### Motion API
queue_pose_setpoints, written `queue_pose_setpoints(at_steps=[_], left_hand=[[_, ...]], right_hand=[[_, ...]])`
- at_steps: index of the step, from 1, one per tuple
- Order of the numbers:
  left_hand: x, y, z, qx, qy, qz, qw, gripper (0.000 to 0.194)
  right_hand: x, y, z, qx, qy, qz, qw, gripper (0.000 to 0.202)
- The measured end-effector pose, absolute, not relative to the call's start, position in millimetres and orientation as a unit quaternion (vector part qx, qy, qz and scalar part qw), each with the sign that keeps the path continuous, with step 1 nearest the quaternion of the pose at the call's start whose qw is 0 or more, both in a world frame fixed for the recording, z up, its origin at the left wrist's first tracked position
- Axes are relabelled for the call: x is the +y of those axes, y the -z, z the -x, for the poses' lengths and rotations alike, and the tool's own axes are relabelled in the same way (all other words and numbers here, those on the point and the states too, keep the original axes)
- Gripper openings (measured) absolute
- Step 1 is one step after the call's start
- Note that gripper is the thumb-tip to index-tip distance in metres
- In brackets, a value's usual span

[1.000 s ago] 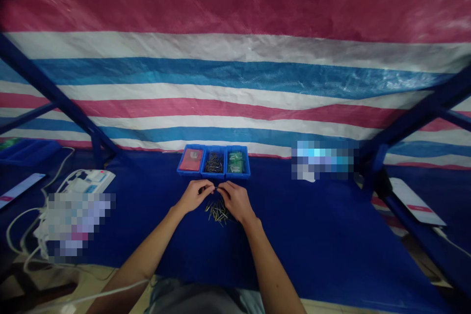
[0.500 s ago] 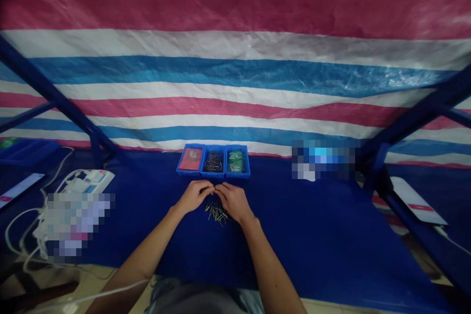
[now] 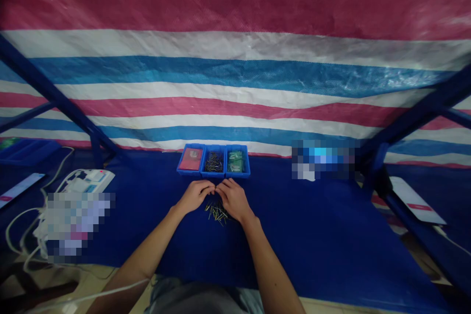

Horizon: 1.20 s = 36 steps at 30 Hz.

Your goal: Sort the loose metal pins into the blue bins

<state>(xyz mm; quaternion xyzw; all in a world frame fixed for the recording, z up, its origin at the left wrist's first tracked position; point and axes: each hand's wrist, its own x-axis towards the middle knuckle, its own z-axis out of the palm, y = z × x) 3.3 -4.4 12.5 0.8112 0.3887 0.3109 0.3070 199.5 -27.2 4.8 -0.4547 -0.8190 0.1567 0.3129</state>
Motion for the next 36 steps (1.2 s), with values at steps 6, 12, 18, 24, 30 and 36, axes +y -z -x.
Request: queue_pose_setpoints(at_steps=[6, 12, 18, 24, 30, 36], left_hand=[[-4.0, -10.7, -2.9, 0.388, -0.314, -0.811, 0.306, 0.027], [-4.4, -10.6, -2.7, 0.389, -0.316, -0.81, 0.304, 0.026], [-3.3, -8.6, -2.1, 0.387, -0.321, -0.807, 0.308, 0.025], [-2.7, -6.5, -2.3, 0.387, -0.323, -0.806, 0.31, 0.026], [-2.4, -7.4, -2.4, 0.385, -0.326, -0.807, 0.308, 0.027], [-2.5, -7.9, -2.0, 0.382, -0.337, -0.801, 0.314, 0.027]], right_hand=[[-25.3, -1.8, -200.1, -0.824, -0.146, 0.465, 0.289, 0.028], [-25.6, -0.3, -201.0, -0.823, -0.135, 0.479, 0.274, 0.026], [-25.2, 0.3, -203.4, -0.822, -0.136, 0.48, 0.275, 0.025], [-24.7, 1.5, -205.6, -0.822, -0.137, 0.478, 0.276, 0.028], [-25.2, 1.1, -205.9, -0.825, -0.14, 0.475, 0.272, 0.033], [-25.3, -1.0, -206.4, -0.821, -0.148, 0.477, 0.275, 0.039]])
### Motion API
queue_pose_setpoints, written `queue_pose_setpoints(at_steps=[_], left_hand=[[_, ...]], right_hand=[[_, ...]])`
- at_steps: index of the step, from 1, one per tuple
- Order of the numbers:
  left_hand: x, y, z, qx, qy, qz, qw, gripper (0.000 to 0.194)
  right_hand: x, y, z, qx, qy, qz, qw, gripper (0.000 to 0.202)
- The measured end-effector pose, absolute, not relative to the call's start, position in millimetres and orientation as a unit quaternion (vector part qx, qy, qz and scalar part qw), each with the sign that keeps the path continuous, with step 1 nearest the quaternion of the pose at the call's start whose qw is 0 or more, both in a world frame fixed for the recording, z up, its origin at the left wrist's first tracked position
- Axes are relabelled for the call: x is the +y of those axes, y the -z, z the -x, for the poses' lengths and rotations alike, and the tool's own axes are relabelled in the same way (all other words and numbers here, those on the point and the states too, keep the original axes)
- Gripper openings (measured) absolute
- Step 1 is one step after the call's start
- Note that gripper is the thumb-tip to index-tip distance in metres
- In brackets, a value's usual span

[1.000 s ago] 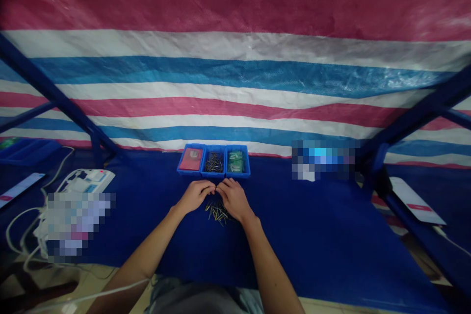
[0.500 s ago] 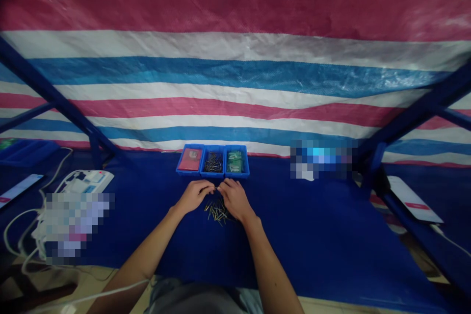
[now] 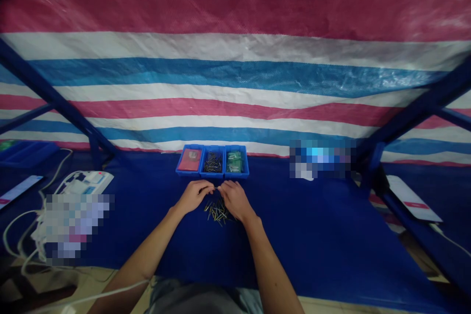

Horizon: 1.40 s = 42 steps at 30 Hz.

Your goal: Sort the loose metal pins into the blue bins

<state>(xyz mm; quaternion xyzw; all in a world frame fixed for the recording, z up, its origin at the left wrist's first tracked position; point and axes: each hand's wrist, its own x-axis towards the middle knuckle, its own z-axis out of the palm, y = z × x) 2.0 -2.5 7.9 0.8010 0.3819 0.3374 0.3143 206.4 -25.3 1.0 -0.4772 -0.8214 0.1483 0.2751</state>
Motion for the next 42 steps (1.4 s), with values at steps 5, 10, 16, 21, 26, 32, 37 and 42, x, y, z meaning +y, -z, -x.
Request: queue_pose_setpoints(at_steps=[5, 10, 16, 21, 26, 32, 37, 42], left_hand=[[-1, -6, 0, 0.413, -0.384, -0.759, 0.325, 0.027], [2, -3, 2, 0.463, -0.453, -0.692, 0.32, 0.029], [5, 1, 3, 0.508, -0.512, -0.617, 0.316, 0.031], [5, 1, 3, 0.524, -0.546, -0.577, 0.308, 0.031], [6, 1, 3, 0.53, -0.559, -0.564, 0.299, 0.029], [8, 1, 4, 0.539, -0.558, -0.562, 0.288, 0.029], [8, 1, 4, 0.544, -0.544, -0.569, 0.291, 0.033], [7, 1, 5, 0.542, -0.524, -0.583, 0.302, 0.037]], right_hand=[[-25, -4, -214, -0.792, -0.177, 0.497, 0.306, 0.043], [-27, -3, -215, -0.778, -0.196, 0.509, 0.311, 0.043], [-27, -2, -212, -0.791, -0.185, 0.507, 0.289, 0.043], [-27, -3, -213, -0.793, -0.182, 0.505, 0.287, 0.043], [-27, -4, -212, -0.792, -0.184, 0.508, 0.284, 0.043], [-27, -3, -212, -0.793, -0.18, 0.511, 0.278, 0.044], [-27, -2, -212, -0.794, -0.177, 0.508, 0.282, 0.044], [-26, -2, -211, -0.794, -0.168, 0.513, 0.279, 0.045]])
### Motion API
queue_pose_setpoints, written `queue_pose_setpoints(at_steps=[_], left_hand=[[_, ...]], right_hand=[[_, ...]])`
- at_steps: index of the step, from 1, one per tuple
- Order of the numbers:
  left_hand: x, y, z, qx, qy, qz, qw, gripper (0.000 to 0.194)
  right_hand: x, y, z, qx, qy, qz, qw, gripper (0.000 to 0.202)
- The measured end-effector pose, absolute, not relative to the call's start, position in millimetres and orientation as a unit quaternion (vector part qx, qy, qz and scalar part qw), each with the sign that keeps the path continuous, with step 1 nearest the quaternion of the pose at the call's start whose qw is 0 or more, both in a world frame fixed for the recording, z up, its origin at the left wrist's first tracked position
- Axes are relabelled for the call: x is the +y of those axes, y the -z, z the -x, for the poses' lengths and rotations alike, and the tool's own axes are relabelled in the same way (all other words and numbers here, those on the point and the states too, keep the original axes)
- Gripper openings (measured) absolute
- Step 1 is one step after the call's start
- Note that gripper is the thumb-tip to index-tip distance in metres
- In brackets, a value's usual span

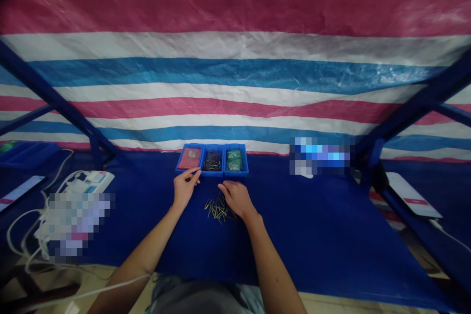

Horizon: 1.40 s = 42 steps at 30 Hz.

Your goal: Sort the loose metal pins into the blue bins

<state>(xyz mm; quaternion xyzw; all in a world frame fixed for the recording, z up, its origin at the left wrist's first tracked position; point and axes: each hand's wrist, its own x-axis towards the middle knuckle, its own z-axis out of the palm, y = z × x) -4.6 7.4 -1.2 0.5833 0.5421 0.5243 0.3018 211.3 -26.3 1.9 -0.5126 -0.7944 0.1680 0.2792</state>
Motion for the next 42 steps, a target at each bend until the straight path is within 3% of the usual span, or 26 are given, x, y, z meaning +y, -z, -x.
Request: queue_pose_setpoints(at_steps=[6, 11, 16, 19, 26, 42], left_hand=[[6, -1, 4, 0.525, -0.518, -0.605, 0.301, 0.033], [3, -1, 2, 0.488, -0.446, -0.678, 0.32, 0.033], [1, -1, 1, 0.46, -0.327, -0.759, 0.324, 0.034], [1, 0, 1, 0.456, -0.293, -0.783, 0.306, 0.032], [0, -1, 1, 0.46, -0.287, -0.78, 0.312, 0.032], [1, -1, 0, 0.466, -0.29, -0.778, 0.305, 0.028]], right_hand=[[-26, 0, -211, -0.795, -0.165, 0.511, 0.283, 0.038], [-24, 3, -212, -0.784, -0.217, 0.496, 0.303, 0.014], [-20, 3, -221, -0.757, -0.312, 0.482, 0.313, 0.017], [-19, 0, -229, -0.748, -0.339, 0.473, 0.318, 0.009], [-21, -4, -235, -0.745, -0.359, 0.477, 0.299, 0.02], [-22, -7, -227, -0.789, -0.306, 0.462, 0.266, 0.01]])
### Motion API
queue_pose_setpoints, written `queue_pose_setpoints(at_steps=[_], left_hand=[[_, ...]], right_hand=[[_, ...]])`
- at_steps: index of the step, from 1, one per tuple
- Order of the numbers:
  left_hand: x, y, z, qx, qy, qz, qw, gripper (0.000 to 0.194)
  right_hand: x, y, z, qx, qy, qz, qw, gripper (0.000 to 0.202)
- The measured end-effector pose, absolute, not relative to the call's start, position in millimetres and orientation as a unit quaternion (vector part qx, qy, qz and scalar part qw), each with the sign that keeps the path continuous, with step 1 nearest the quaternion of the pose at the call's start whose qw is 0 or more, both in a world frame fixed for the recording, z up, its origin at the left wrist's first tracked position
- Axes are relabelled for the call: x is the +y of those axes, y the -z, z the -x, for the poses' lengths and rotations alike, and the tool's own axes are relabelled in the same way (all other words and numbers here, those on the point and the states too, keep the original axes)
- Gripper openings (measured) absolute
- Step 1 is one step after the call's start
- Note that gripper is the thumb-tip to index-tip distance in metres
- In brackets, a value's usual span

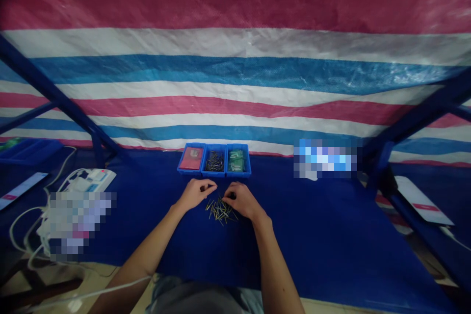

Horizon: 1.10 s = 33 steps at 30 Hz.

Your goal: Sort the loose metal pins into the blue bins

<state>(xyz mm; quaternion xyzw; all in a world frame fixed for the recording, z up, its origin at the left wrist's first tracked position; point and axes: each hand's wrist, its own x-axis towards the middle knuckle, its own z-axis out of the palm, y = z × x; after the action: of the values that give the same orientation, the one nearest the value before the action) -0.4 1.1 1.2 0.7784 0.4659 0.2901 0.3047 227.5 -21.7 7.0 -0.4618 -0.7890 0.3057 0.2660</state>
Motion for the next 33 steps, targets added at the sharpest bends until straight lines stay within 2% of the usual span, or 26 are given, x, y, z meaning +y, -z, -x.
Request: queue_pose_setpoints(at_steps=[8, 17, 26, 33], left_hand=[[2, -1, 0, 0.463, -0.287, -0.783, 0.301, 0.026], [0, -2, 1, 0.428, -0.306, -0.786, 0.325, 0.028], [-1, 0, 2, 0.403, -0.343, -0.788, 0.315, 0.026], [0, 2, 2, 0.397, -0.336, -0.794, 0.315, 0.025]], right_hand=[[-22, -8, -224, -0.783, -0.304, 0.462, 0.286, 0.008], [-25, -8, -210, -0.705, -0.326, 0.478, 0.41, 0.018], [-30, -11, -206, -0.718, -0.307, 0.48, 0.4, 0.023], [-28, -6, -202, -0.741, -0.291, 0.451, 0.404, 0.015]])
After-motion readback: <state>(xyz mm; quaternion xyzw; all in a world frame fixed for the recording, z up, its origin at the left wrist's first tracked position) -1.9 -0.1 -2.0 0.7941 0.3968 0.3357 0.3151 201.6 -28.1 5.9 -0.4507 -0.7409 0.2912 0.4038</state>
